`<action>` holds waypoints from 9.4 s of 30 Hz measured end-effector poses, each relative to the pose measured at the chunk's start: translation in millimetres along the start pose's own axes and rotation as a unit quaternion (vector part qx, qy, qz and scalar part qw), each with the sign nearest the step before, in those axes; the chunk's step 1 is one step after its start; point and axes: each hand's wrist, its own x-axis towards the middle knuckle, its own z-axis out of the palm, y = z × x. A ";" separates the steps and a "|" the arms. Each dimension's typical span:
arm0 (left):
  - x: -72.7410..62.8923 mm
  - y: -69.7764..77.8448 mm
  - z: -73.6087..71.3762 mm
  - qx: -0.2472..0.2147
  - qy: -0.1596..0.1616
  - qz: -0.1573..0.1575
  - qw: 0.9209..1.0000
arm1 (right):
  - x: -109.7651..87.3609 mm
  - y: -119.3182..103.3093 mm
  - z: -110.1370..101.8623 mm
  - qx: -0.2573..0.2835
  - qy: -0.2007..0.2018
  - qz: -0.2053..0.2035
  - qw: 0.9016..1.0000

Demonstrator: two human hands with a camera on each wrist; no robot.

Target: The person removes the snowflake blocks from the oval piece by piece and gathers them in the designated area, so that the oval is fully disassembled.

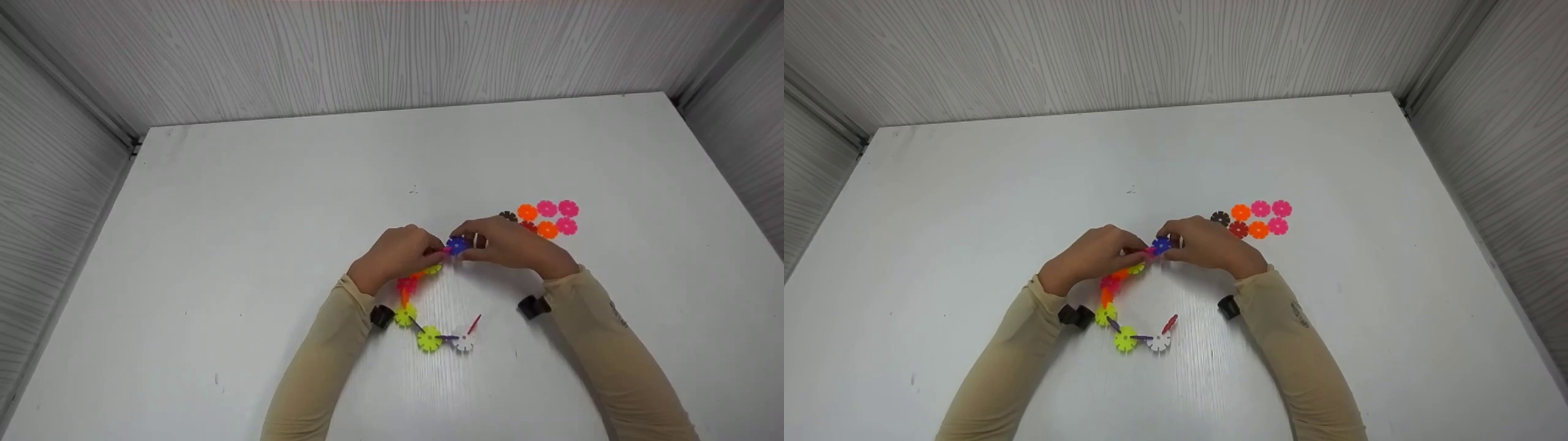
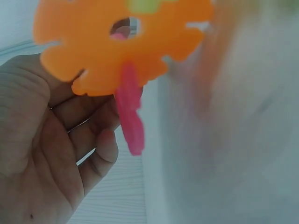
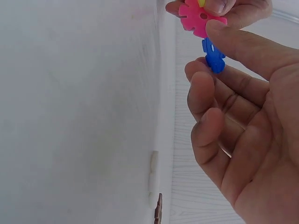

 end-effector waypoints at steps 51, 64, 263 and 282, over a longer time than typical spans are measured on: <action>0.5 -4.3 -1.8 -0.005 -0.023 -0.066 0.998 | -3.3 21.9 -16.0 0.023 0.056 0.036 0.998; -2.6 -8.8 -3.8 0.050 0.010 -0.081 0.995 | -12.8 30.3 -30.2 0.047 0.025 0.064 0.996; -1.6 -15.8 -4.3 -0.006 0.024 -0.025 0.999 | -6.8 10.0 -13.1 -0.017 0.045 0.016 0.999; -2.6 -15.0 -4.6 -0.016 0.019 -0.032 0.999 | -20.0 34.6 -37.0 0.050 0.029 0.034 0.998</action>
